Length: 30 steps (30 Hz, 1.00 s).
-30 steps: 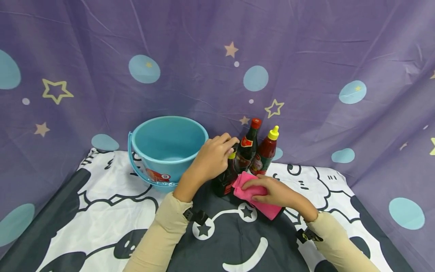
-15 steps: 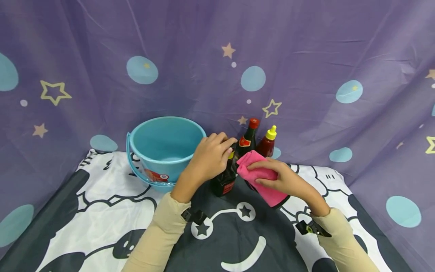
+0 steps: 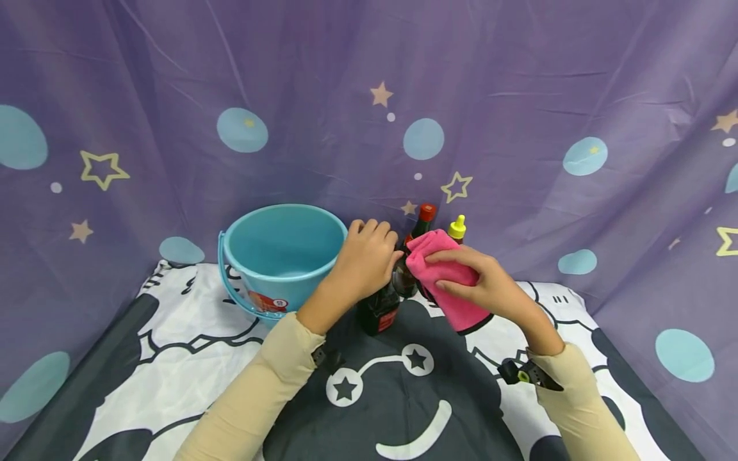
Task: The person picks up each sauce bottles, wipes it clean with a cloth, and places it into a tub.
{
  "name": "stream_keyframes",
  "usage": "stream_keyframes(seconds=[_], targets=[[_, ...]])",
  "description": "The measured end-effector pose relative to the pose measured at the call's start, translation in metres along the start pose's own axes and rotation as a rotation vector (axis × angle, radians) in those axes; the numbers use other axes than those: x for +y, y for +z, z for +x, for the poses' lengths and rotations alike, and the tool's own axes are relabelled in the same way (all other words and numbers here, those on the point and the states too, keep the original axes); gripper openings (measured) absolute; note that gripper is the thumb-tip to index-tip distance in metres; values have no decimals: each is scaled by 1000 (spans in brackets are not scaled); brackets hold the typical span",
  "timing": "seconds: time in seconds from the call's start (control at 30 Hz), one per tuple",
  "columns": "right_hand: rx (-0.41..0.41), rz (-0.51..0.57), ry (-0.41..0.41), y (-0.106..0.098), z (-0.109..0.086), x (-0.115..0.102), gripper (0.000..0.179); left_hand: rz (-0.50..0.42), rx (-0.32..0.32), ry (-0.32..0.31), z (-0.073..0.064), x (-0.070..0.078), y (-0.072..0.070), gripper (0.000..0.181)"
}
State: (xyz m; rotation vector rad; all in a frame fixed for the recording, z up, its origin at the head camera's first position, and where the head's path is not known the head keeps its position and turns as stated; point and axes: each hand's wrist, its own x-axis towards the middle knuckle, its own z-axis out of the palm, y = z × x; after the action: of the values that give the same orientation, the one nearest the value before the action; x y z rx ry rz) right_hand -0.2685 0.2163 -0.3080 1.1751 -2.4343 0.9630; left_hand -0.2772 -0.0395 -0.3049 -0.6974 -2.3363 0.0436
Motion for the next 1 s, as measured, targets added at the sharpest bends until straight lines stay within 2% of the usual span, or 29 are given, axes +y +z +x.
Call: stream_keyframes(seconds=[0.2,0.33,0.47,0.57,0.77,0.9,1.0], targets=[[61,52,29,-13,5,-5,45,-92,5,73,4,-12,3,11],[101,90,53,-19,10,-11,45,-209,-33,92,6,-21,5,21],[118,189,89,-18,15,-15,44,-353,-77,77,7,-28,9,22],[119,278,126,-12,19,-14,45,-423,-86,50,6,-31,11,19],[110,389,185,12,22,-5,56,-476,-137,-5,5,-33,9,16],[97,459,222,28,20,5,69,-501,-181,-20,4,-32,5,19],[77,510,241,37,17,11,76,-515,-179,-15,4,-31,3,22]])
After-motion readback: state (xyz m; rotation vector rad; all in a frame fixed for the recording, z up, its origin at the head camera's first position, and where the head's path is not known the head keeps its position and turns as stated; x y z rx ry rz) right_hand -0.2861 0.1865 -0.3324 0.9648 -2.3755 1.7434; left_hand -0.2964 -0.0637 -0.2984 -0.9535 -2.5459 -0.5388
